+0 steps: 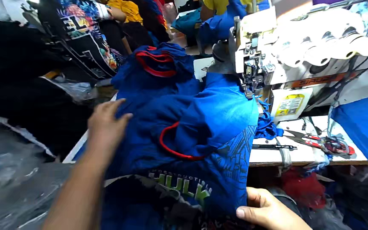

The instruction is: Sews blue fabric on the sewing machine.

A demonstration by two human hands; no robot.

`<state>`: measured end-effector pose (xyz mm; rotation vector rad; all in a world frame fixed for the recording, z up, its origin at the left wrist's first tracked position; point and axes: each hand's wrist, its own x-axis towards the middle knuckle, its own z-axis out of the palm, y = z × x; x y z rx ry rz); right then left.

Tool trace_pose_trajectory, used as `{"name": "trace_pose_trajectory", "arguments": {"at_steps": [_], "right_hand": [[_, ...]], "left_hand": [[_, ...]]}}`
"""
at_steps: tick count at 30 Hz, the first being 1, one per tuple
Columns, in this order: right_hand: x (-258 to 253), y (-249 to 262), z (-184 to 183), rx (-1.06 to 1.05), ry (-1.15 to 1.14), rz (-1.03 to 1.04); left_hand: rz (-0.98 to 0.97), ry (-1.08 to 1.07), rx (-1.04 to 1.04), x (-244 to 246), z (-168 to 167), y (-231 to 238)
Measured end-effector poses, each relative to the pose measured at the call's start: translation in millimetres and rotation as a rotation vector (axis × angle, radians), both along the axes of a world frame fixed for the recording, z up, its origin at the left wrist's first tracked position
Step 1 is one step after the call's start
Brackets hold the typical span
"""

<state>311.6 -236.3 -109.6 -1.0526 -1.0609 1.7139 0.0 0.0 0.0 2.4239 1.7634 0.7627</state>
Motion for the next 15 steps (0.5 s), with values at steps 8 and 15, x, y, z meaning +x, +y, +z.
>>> {"name": "trace_pose_trajectory", "arguments": {"at_steps": [8, 15], "right_hand": [[21, -23, -19, 0.035, -0.193, -0.035], [7, -26, -16, 0.049, -0.133, -0.065]], "left_hand": [[-0.477, -0.133, 0.064, 60, -101, -85], [-0.649, 0.012, 0.006, 60, -83, -65]]}}
